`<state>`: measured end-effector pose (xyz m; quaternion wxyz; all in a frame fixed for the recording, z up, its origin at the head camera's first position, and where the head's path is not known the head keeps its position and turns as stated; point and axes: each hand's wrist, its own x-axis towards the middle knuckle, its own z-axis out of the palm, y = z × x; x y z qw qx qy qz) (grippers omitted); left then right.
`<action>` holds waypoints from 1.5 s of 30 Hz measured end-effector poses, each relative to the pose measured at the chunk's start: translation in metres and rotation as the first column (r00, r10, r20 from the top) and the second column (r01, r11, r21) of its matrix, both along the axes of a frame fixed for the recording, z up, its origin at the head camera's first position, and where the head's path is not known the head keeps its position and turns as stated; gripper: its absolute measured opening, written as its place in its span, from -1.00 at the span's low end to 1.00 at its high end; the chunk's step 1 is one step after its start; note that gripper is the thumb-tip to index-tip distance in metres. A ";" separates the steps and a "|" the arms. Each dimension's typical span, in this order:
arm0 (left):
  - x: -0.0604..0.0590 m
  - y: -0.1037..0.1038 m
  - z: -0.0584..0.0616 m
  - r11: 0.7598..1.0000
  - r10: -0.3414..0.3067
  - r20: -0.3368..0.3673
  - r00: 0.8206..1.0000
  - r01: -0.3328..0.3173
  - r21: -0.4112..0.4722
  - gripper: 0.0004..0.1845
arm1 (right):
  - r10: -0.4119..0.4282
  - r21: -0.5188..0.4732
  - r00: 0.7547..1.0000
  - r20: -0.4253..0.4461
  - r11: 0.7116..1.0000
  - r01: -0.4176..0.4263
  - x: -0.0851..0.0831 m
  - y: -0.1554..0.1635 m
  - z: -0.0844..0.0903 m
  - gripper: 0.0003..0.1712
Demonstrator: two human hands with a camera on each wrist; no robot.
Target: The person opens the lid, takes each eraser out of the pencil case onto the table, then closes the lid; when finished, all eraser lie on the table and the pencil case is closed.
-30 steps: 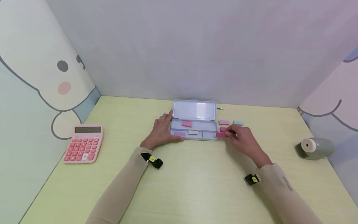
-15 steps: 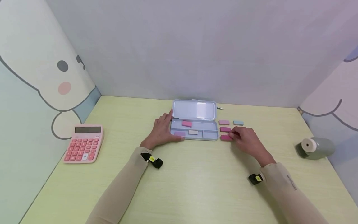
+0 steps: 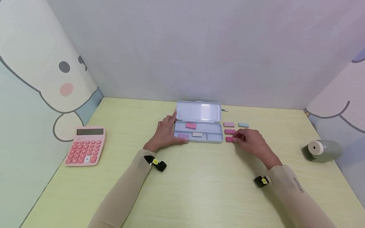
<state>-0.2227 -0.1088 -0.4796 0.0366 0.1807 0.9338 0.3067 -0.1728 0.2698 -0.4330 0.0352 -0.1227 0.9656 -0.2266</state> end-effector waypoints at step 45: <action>-0.002 0.000 -0.002 1.000 -0.014 -0.036 0.999 0.013 -0.021 0.57 | 0.114 -0.143 0.993 -0.018 0.983 -0.115 -0.020 -0.104 0.004 -0.87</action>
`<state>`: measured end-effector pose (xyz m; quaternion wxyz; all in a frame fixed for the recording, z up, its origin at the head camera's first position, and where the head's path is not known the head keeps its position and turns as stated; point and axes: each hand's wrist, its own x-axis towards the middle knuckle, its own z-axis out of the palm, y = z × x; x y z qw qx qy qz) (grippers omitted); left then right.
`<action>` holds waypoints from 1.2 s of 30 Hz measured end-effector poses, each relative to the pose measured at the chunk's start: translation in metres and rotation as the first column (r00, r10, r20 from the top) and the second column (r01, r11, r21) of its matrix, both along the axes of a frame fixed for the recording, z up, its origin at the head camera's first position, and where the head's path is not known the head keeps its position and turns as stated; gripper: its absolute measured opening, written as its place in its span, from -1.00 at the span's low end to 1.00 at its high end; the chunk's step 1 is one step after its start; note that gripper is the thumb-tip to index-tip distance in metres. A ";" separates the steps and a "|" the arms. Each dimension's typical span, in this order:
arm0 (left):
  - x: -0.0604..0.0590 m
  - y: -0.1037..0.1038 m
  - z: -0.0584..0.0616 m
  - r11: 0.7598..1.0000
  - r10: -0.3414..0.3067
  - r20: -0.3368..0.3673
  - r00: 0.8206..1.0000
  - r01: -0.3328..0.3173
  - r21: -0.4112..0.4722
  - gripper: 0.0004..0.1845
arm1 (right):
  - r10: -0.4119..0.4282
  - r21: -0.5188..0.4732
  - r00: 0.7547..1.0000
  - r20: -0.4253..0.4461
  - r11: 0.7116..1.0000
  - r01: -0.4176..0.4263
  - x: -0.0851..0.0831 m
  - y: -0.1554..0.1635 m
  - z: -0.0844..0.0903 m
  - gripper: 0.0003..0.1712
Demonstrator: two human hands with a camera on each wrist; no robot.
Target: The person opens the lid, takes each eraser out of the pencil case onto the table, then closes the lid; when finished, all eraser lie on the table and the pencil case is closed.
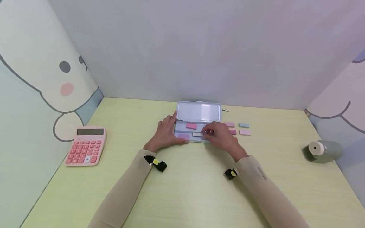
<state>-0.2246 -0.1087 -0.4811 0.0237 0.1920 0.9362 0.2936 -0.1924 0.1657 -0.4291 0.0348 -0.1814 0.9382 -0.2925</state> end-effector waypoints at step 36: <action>0.000 0.000 0.000 0.999 0.006 0.031 1.000 -0.007 0.036 0.57 | -0.024 0.060 0.999 0.036 0.998 0.022 -0.010 -0.018 0.000 -0.98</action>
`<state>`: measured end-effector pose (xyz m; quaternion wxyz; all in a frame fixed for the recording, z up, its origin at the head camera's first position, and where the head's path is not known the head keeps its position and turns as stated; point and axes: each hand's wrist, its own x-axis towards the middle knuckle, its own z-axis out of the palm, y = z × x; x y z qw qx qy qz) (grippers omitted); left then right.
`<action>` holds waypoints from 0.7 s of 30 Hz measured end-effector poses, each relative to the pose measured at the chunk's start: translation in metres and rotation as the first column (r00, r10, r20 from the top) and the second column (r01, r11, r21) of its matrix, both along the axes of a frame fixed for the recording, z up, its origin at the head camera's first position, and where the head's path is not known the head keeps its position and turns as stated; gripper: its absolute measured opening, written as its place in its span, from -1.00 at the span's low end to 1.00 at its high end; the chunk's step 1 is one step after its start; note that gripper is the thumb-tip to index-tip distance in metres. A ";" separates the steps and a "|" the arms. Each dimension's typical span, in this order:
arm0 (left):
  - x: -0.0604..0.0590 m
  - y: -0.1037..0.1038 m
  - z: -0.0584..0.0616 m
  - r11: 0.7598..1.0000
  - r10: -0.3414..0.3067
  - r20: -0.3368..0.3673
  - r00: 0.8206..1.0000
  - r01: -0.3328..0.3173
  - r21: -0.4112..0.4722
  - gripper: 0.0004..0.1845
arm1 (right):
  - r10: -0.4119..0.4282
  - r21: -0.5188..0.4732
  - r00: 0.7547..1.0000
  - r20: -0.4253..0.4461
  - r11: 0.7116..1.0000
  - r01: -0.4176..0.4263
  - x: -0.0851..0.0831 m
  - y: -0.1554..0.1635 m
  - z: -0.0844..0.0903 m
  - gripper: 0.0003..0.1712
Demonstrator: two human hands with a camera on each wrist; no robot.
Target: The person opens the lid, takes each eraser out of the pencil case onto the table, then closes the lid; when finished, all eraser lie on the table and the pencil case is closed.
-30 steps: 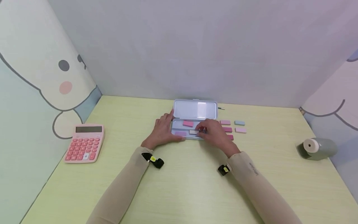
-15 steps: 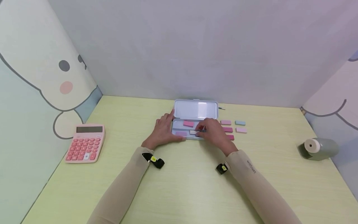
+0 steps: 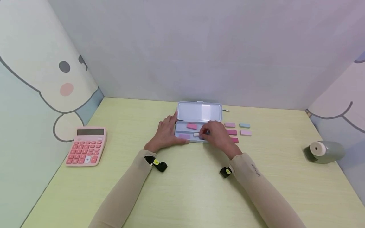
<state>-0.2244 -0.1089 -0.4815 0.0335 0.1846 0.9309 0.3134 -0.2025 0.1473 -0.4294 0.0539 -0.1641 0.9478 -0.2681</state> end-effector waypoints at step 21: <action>0.001 0.000 0.002 1.000 0.000 -0.009 1.000 -0.001 -0.013 0.58 | -0.023 -0.011 0.999 -0.027 1.000 0.023 0.001 0.002 -0.001 -0.94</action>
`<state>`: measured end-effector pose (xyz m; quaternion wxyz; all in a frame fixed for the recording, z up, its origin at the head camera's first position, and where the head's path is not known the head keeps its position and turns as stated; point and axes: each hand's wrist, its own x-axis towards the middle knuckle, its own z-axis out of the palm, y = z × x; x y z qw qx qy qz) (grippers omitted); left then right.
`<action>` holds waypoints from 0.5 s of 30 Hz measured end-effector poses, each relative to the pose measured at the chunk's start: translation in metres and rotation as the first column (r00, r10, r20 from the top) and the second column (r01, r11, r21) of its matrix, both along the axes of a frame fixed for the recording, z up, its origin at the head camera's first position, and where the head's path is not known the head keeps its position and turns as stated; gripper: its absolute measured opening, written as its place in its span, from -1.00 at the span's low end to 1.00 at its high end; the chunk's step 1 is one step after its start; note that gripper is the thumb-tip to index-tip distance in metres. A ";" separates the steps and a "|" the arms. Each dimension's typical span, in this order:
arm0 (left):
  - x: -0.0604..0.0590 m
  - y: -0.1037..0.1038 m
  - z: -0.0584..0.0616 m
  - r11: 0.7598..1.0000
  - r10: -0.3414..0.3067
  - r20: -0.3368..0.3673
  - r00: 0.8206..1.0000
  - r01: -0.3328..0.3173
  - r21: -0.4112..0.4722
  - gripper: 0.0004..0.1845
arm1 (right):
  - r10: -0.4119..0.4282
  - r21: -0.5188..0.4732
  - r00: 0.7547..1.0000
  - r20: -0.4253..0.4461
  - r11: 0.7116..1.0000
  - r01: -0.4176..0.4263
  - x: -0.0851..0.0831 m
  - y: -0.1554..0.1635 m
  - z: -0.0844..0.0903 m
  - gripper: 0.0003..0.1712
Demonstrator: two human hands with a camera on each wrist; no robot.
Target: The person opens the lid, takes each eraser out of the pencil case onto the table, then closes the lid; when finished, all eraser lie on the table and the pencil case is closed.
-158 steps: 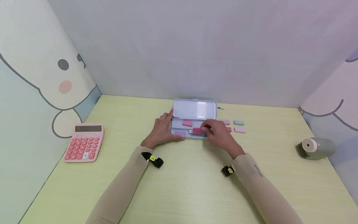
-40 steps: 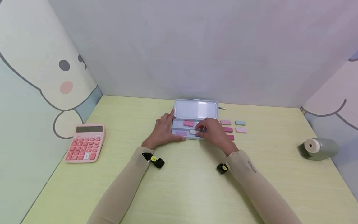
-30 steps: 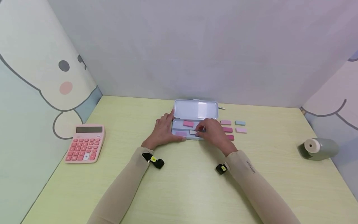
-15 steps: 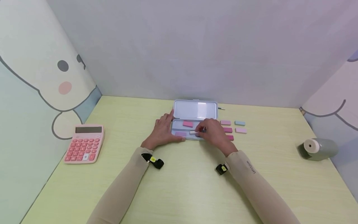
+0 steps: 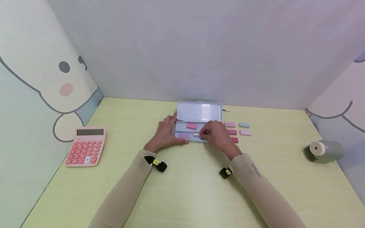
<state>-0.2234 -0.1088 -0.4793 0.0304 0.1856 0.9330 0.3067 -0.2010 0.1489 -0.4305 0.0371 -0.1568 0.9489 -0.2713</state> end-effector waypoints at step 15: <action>-0.002 0.001 -0.001 1.000 -0.007 -0.018 1.000 0.007 -0.028 0.57 | -0.005 -0.014 1.000 -0.011 1.000 0.005 0.005 0.008 0.006 -0.95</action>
